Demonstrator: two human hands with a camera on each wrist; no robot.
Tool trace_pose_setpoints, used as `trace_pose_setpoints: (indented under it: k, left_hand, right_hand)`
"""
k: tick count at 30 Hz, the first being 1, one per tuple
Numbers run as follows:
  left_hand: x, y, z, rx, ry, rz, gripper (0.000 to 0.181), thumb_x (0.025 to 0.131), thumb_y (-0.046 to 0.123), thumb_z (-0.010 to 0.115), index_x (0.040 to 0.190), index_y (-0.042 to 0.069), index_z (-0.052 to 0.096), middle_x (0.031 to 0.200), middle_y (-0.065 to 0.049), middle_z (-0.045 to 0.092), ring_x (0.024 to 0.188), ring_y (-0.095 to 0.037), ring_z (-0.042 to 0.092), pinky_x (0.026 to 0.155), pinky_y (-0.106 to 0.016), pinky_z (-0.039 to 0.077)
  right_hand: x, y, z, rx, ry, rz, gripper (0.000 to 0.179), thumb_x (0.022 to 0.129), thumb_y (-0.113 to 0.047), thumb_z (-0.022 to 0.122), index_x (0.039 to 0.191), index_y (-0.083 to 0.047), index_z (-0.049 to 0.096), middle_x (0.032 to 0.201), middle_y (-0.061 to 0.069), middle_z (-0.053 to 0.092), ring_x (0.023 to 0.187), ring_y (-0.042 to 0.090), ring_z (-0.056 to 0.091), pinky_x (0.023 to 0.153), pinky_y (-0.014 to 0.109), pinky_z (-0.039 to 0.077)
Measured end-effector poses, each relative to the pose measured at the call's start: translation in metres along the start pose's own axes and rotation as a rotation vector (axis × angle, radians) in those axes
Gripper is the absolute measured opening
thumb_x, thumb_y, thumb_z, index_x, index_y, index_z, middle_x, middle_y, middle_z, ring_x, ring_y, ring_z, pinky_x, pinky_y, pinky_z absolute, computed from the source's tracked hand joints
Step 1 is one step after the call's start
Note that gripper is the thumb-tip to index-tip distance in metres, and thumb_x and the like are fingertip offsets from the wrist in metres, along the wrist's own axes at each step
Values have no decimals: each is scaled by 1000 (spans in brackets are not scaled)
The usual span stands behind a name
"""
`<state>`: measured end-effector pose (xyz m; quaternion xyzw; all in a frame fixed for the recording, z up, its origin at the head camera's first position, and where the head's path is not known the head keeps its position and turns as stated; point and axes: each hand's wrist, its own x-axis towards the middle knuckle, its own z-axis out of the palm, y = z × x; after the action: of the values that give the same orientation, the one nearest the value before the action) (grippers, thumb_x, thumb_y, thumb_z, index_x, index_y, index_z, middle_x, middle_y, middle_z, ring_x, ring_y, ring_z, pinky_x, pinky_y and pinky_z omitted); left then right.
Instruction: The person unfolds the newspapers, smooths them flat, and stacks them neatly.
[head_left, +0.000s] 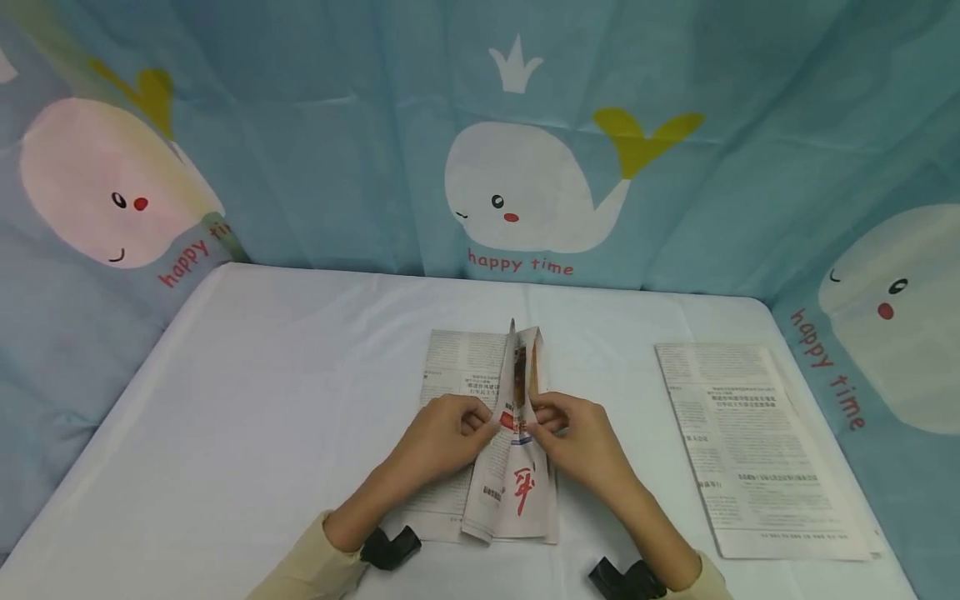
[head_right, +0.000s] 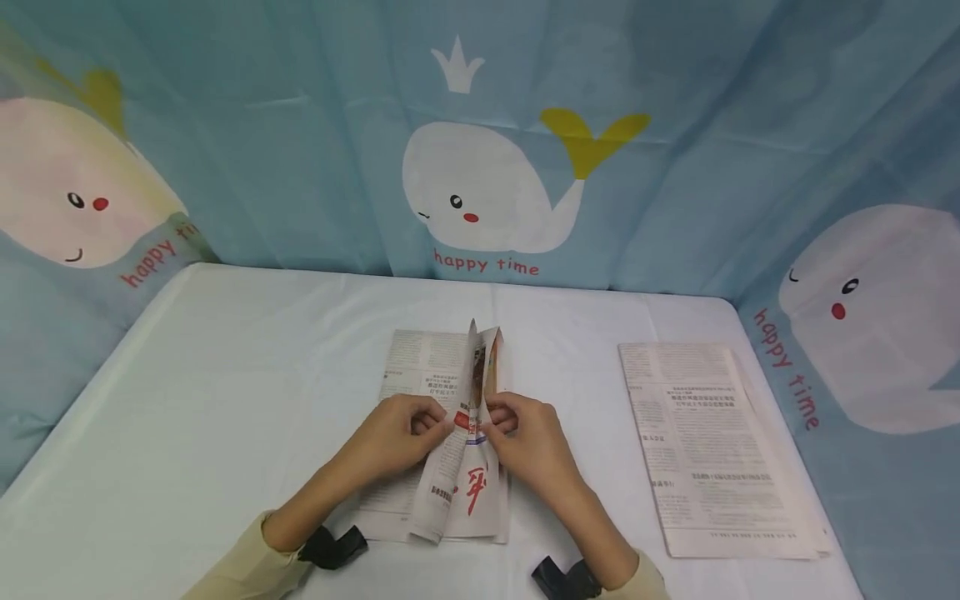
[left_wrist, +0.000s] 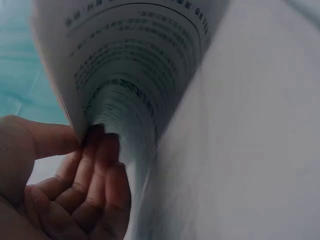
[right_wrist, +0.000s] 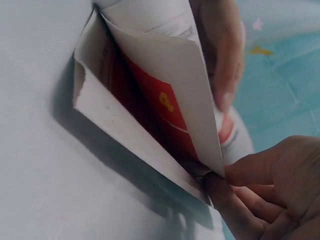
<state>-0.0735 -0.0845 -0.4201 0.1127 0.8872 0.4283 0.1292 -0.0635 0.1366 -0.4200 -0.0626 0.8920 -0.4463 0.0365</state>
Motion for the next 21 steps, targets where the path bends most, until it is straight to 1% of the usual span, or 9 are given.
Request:
trace_pose_setpoints:
  k: [2, 4, 6, 8, 9, 11, 14, 17, 21]
  left_hand:
    - [-3, -4, -7, -64, 3, -12, 15, 100, 25, 73, 97, 12, 80, 83, 4, 75, 69, -6, 65, 67, -23, 53]
    - [-9, -9, -18, -128, 8, -21, 19, 101, 26, 73, 103, 8, 79, 87, 0, 76, 70, -8, 66, 66, -23, 54]
    - [-16, -17, -30, -173, 10, -25, 24, 101, 27, 73, 109, 4, 78, 90, -4, 78, 70, -9, 65, 65, -23, 54]
    - [-25, -26, -43, -199, 2, -24, 30, 102, 28, 72, 115, 2, 76, 94, -5, 79, 72, -9, 67, 66, -23, 54]
    - [-30, -30, -49, -210, 0, -35, 31, 102, 29, 72, 116, 1, 75, 94, -5, 79, 71, -10, 66, 65, -22, 53]
    - [-40, -39, -61, -225, -1, -61, 33, 102, 31, 73, 117, 2, 74, 92, -4, 80, 71, -10, 67, 64, -22, 52]
    - [-56, -50, -76, -252, 14, -109, 35, 101, 31, 73, 118, 1, 72, 86, -5, 80, 70, -10, 69, 62, -24, 52]
    - [-70, -58, -85, -262, 42, -144, 34, 101, 30, 74, 116, -1, 71, 81, -5, 77, 69, -10, 68, 61, -24, 51]
    - [-83, -68, -91, -274, 77, -188, 34, 101, 29, 74, 117, 0, 71, 81, -4, 74, 69, -9, 65, 63, -24, 52]
  right_hand:
    - [-1, 3, -2, -3, 8, -1, 33, 87, -2, 84, 120, -3, 77, 92, 3, 80, 78, 6, 72, 72, 21, 57]
    - [-3, 5, -4, 0, 14, 9, 34, 88, -3, 84, 121, -2, 77, 94, 4, 81, 79, 6, 73, 72, 21, 57]
    - [-6, 8, -6, 12, 20, 32, 35, 88, -4, 84, 122, -2, 76, 96, 4, 81, 80, 6, 74, 73, 20, 58]
    - [-8, 10, -8, 20, 27, 57, 36, 88, -5, 84, 123, -3, 76, 97, 5, 82, 81, 6, 74, 73, 19, 58]
    - [-10, 11, -9, 23, 30, 69, 36, 88, -5, 84, 123, -3, 76, 98, 5, 82, 82, 6, 74, 73, 19, 57]
    - [-13, 14, -12, 33, 30, 87, 36, 88, -5, 84, 123, -3, 76, 99, 5, 81, 82, 6, 74, 73, 19, 57]
    - [-19, 18, -16, 39, 27, 107, 36, 88, -7, 85, 123, -3, 76, 99, 5, 81, 83, 6, 73, 73, 19, 57]
    - [-24, 21, -20, 43, 23, 124, 37, 88, -8, 85, 124, -4, 75, 100, 5, 80, 84, 5, 73, 74, 19, 57]
    - [-30, 26, -27, 47, 22, 159, 38, 88, -7, 85, 125, -5, 75, 100, 4, 79, 83, 4, 72, 73, 19, 57]
